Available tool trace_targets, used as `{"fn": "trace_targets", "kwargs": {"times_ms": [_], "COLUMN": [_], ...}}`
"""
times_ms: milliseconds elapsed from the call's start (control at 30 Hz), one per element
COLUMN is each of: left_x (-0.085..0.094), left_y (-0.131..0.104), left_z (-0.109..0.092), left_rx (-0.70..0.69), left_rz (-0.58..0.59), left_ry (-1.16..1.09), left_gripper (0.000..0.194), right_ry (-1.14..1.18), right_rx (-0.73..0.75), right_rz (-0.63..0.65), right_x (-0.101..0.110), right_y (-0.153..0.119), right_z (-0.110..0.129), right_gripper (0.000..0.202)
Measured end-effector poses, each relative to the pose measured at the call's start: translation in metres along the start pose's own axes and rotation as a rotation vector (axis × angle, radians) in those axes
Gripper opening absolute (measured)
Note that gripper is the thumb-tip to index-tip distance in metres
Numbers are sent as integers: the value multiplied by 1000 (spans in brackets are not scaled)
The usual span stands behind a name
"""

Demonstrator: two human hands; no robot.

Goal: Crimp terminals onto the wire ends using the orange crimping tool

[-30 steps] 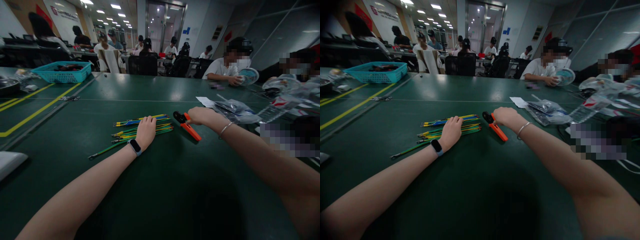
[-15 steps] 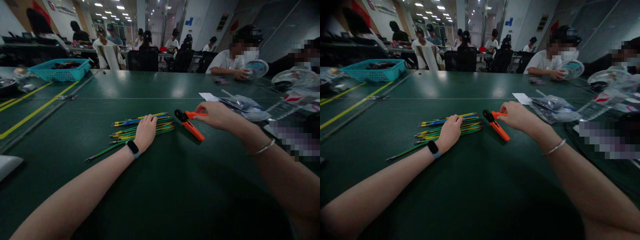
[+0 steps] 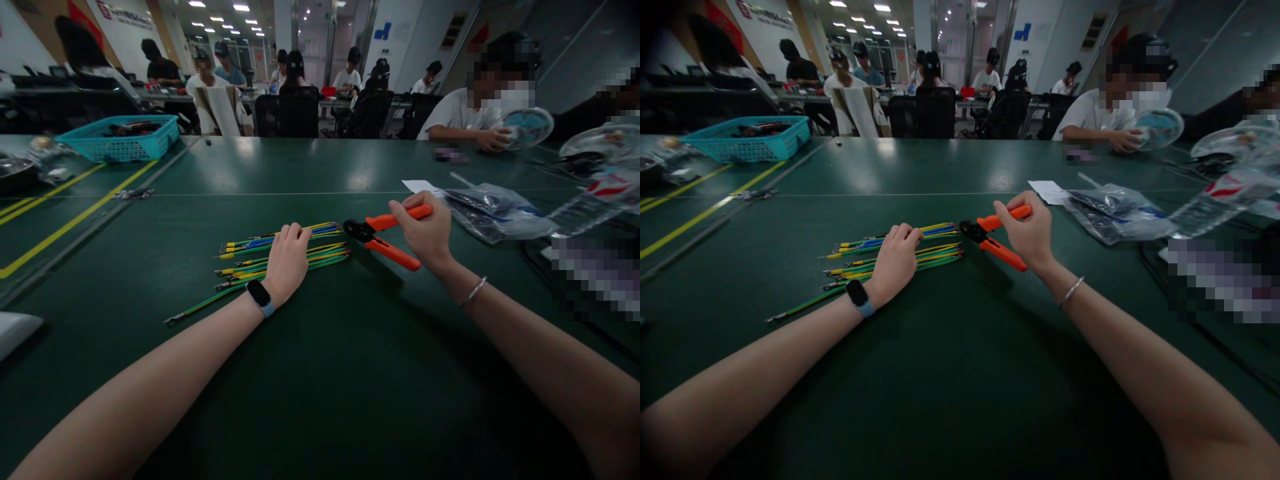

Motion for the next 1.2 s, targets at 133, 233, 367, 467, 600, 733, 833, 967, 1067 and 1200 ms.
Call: {"fn": "trace_targets", "kwargs": {"times_ms": [133, 233, 367, 467, 600, 733, 833, 967, 1067, 1200], "left_x": [-6, -13, -16, -17, -15, -13, -12, -12, -11, -12], "left_y": [1, 2, 2, 3, 3, 3, 3, 3, 3, 2], "left_z": [4, 9, 14, 14, 13, 10, 9, 11, 18, 29], "left_rx": [20, 45, 82, 83, 83, 70, 60, 66, 89, 131], "left_rz": [44, 66, 62, 70, 63, 62, 64, 41, -37, -93], "left_ry": [-54, -109, -173, -177, -171, -188, -186, -173, -206, -274], "left_gripper": [31, 27, 23, 23, 24, 23, 22, 24, 23, 25], "right_ry": [290, 505, 540, 497, 498, 681, 748, 806, 857, 842], "right_rx": [46, -61, -83, -85, -112, -177, -155, -118, -145, -203], "right_rz": [15, 18, -29, -86, -65, -29, 32, 72, 65, 62], "right_x": [-17, -28, -29, -25, -25, -24, -24, -25, -25, -28], "right_y": [-5, -10, -15, -19, -19, -12, -7, -8, -11, -15], "right_z": [11, 6, 5, 2, -5, -14, -8, 2, 4, 6], "right_gripper": [36, 35, 31, 30, 37, 58, 61, 61, 62, 62]}}
Point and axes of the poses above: each hand's wrist, its own y-axis towards the middle knuckle, its own x-axis out of the back of the hand, z = x × y, the point moved 9 cm from there along y, towards the middle knuckle
